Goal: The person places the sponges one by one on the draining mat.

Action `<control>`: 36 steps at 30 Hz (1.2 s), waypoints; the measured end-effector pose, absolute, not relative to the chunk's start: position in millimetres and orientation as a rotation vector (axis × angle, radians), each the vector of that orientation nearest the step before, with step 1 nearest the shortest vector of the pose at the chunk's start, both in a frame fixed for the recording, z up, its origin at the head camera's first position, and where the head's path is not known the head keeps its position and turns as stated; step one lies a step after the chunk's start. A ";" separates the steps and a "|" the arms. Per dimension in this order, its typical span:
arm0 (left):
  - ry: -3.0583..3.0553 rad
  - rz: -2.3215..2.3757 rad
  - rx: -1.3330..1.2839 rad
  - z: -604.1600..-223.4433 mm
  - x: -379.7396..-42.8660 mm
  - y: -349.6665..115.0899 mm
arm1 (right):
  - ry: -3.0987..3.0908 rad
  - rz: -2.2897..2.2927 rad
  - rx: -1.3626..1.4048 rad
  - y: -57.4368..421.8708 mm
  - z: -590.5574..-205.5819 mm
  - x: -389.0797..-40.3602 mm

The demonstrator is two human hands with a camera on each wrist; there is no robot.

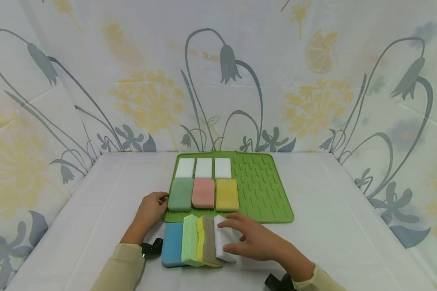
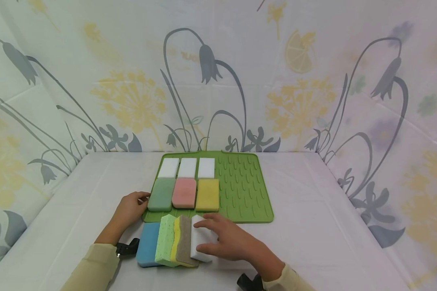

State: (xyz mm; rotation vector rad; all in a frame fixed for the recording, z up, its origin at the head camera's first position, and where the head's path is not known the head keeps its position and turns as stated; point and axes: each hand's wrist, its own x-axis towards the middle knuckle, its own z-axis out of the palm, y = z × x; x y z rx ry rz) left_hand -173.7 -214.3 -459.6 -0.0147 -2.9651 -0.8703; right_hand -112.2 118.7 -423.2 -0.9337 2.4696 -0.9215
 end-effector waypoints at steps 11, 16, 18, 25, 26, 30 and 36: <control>-2.971 -0.893 0.014 -462.2 -175.4 -215.5 | 2.438 -0.934 -0.963 114.8 -426.6 -107.5; -2.973 -0.899 0.011 -462.3 -176.3 -215.3 | 2.439 -0.960 -0.956 113.8 -428.9 -106.8; -2.972 -0.900 0.007 -462.4 -176.1 -215.4 | 2.435 -0.969 -0.945 113.2 -429.9 -106.5; -2.972 -0.895 -0.006 -461.0 -174.5 -215.6 | 2.433 -0.991 -0.909 111.4 -431.8 -105.3; -2.973 -0.894 -0.006 -460.8 -174.4 -215.7 | 2.433 -0.994 -0.906 111.2 -432.1 -105.2; -2.975 -0.891 -0.009 -460.7 -174.3 -215.9 | 2.436 -1.000 -0.905 111.1 -432.1 -104.3; -2.974 -0.881 0.000 -462.5 -175.8 -216.1 | 2.463 -0.978 -0.932 112.5 -431.3 -103.6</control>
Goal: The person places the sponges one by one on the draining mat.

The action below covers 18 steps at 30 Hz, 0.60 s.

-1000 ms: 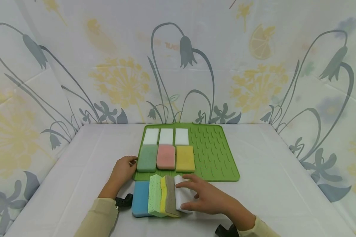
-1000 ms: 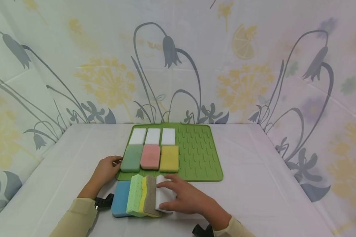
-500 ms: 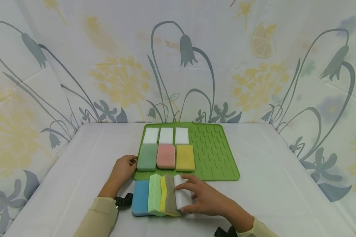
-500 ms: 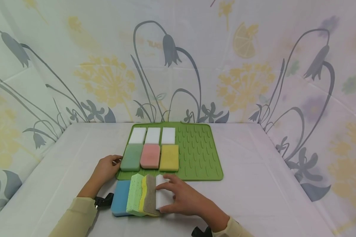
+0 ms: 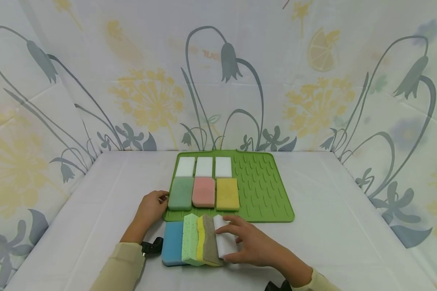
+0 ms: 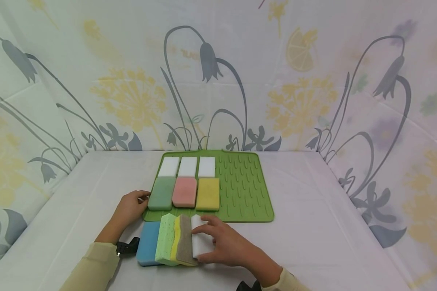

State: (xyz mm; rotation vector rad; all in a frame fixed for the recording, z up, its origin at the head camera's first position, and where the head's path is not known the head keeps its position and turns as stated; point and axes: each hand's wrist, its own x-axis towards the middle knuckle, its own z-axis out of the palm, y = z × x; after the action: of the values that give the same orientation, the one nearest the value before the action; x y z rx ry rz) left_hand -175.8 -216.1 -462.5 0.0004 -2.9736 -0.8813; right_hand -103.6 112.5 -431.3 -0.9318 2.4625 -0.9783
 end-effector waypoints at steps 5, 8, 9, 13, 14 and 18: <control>-2.973 -0.894 0.019 -463.8 -176.2 -216.6 | 2.489 -0.961 -0.943 113.9 -432.9 -103.4; -2.970 -0.900 0.019 -464.0 -176.2 -216.9 | 2.493 -0.962 -0.941 114.6 -433.8 -103.5; -2.969 -0.899 0.018 -464.3 -176.3 -217.0 | 2.494 -0.962 -0.940 114.7 -433.9 -103.4; -2.968 -0.894 0.012 -464.9 -176.6 -217.3 | 2.499 -0.953 -0.948 115.3 -433.5 -103.2; -2.968 -0.893 0.013 -465.2 -176.8 -217.3 | 2.500 -0.952 -0.952 115.4 -433.4 -103.2; -2.973 -0.881 0.015 -466.2 -177.5 -217.3 | 2.497 -0.955 -0.969 116.0 -433.3 -103.1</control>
State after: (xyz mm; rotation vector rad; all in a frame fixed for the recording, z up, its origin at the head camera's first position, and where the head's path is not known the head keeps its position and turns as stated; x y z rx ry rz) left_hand -177.5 -217.3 -466.2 0.0149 -2.9726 -0.8805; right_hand -103.1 116.0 -433.3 -0.9685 2.4967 -0.9554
